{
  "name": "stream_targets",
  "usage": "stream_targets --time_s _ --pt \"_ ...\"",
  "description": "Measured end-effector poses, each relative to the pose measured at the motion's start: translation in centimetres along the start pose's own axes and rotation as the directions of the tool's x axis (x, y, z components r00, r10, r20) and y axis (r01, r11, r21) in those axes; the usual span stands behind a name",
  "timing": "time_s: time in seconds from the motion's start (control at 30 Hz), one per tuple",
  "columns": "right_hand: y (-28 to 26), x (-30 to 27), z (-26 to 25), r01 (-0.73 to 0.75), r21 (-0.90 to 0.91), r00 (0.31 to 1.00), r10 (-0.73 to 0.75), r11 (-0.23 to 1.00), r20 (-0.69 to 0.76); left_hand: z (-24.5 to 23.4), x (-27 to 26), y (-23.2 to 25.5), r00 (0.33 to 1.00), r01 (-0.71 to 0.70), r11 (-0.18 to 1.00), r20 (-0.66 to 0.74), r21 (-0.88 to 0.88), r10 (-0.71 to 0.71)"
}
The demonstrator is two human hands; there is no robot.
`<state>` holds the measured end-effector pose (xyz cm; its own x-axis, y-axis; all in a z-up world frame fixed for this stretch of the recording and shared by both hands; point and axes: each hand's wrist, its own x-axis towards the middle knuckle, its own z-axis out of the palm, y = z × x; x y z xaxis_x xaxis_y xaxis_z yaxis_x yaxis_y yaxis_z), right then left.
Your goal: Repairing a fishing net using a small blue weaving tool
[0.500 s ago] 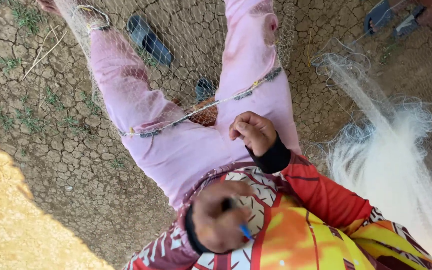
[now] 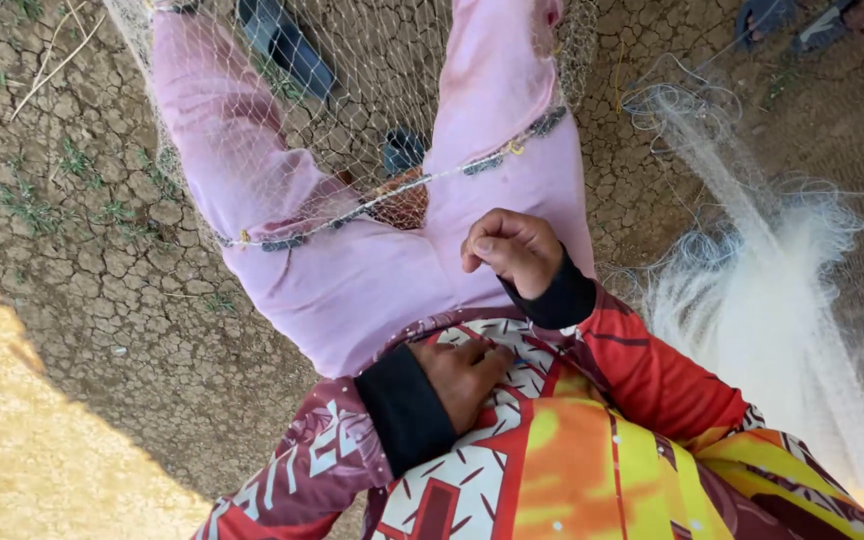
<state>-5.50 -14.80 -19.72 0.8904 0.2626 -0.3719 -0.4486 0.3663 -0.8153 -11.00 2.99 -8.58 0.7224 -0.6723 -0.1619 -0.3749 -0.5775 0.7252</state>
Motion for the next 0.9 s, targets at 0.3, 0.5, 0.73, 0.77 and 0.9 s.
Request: stream_targets --time_s 0.3,0.5,0.73,0.77,0.9 --pt "3.0 -1.6 -3.2 -0.362 0.612 0.919 0.158 0.703 0.362 -3.0 1.9 0.9 0.979 -0.007 0.999 0.205 -0.046 0.016" --pt "5.0 -2.4 -3.0 -0.201 0.509 0.98 0.168 0.837 0.109 -1.3 0.8 -0.2 0.983 -0.019 1.0 0.185 0.025 0.014" --pt "5.0 -2.0 -3.3 -0.171 0.505 0.985 0.132 0.846 0.112 -1.4 0.8 0.0 0.987 -0.007 1.0 0.158 0.011 0.005" --pt "4.9 -1.9 -3.3 -0.167 0.505 0.985 0.127 0.847 0.113 -1.3 0.8 0.0 0.989 -0.003 1.0 0.151 0.005 0.002" --pt "5.4 -2.3 -3.6 -0.144 0.482 0.989 0.108 0.864 0.103 -1.3 1.0 0.2 0.992 0.009 1.0 0.127 -0.011 -0.007"
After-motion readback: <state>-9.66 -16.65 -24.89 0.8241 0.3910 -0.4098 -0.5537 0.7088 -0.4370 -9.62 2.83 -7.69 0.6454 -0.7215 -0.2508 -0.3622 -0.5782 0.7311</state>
